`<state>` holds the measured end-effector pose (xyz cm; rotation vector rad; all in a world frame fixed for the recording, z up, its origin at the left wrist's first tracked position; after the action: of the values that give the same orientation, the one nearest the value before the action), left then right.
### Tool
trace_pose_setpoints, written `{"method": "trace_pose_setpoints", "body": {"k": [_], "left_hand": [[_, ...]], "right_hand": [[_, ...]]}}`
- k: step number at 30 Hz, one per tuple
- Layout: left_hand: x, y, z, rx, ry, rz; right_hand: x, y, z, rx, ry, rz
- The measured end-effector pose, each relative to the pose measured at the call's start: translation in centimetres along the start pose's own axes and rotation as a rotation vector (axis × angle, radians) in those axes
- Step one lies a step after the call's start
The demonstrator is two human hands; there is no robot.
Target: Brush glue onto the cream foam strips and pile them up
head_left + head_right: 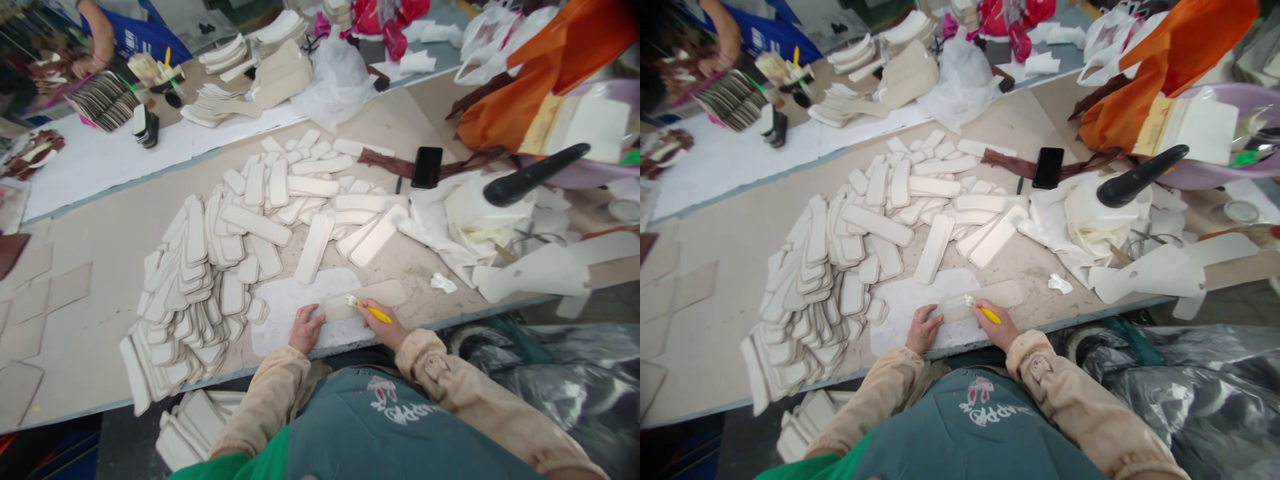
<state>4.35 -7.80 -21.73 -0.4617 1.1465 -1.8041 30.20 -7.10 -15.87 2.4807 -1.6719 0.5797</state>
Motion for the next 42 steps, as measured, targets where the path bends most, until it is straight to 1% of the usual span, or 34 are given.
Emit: {"method": "trace_pose_setpoints", "body": {"k": [5,7,8,10,12,13,15,16,18,19,21,23,25,30,32,34,36,38,40,42], "left_hand": [[0.3,0.3,-0.2,0.015,-0.007,-0.007],[0.4,0.4,-0.3,0.026,-0.014,-0.01],[0.4,0.5,-0.4,0.03,-0.017,-0.014],[0.4,0.5,-0.4,0.031,-0.027,-0.025],[0.3,0.4,-0.3,0.032,-0.035,-0.032],[0.3,0.3,-0.2,0.033,-0.038,-0.034],[0.2,0.1,0.0,0.033,-0.039,-0.029],[0.2,0.1,0.0,0.031,-0.038,-0.025],[0.1,0.0,0.1,0.027,-0.034,-0.015],[0.1,0.0,0.2,0.024,-0.031,-0.011],[0.2,0.0,0.2,0.015,-0.025,-0.007],[0.2,0.1,0.1,0.008,-0.019,-0.012],[0.3,0.1,0.1,0.008,-0.014,-0.015],[0.3,0.1,-0.1,0.024,-0.014,0.001],[0.2,0.1,-0.1,0.031,-0.017,0.004],[0.2,0.1,-0.1,0.035,-0.02,0.002],[0.2,0.1,0.0,0.031,-0.021,-0.005],[0.2,0.0,0.0,0.023,-0.018,-0.006],[0.2,0.0,0.0,0.018,-0.015,-0.006],[0.2,0.0,0.0,0.018,-0.016,-0.008]], "right_hand": [[2.1,-5.1,2.0,0.035,0.074,0.239],[3.0,-6.5,2.3,0.083,0.082,0.313],[3.3,-6.8,2.2,0.113,0.085,0.336],[3.8,-6.5,1.7,0.163,0.078,0.359],[3.8,-5.0,0.7,0.167,0.045,0.306],[3.6,-3.8,0.2,0.148,0.019,0.247],[2.9,-1.2,-0.8,0.094,-0.036,0.078],[2.5,0.2,-1.3,0.068,-0.055,-0.006],[1.5,2.3,-1.7,0.032,-0.068,-0.131],[1.1,3.0,-1.8,0.019,-0.063,-0.167],[0.5,3.6,-1.6,0.001,-0.041,-0.179],[0.4,3.1,-1.1,-0.005,-0.017,-0.141],[0.8,1.7,-0.4,-0.001,0.009,-0.07],[3.3,-4.0,1.6,0.051,0.111,0.2],[4.3,-6.0,2.0,0.14,0.129,0.282],[4.9,-7.2,1.9,0.299,0.106,0.323],[5.0,-7.4,1.3,0.517,0.07,0.322],[4.5,-6.4,0.7,0.737,0.076,0.28],[3.7,-4.7,0.1,0.9,0.13,0.191],[2.9,-2.4,-0.4,0.973,0.155,0.077]]}}
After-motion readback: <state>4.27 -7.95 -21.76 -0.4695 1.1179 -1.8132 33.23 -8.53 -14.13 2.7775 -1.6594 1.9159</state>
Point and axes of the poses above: each hand's wrist, its own x-axis away from the middle knuckle, its own y-axis out of the palm, z = x × y, the point moved 1 cm from there along -x, towards the middle knuckle, and after that the axes turned 10 degrees about -z, right-handed, at the moved point
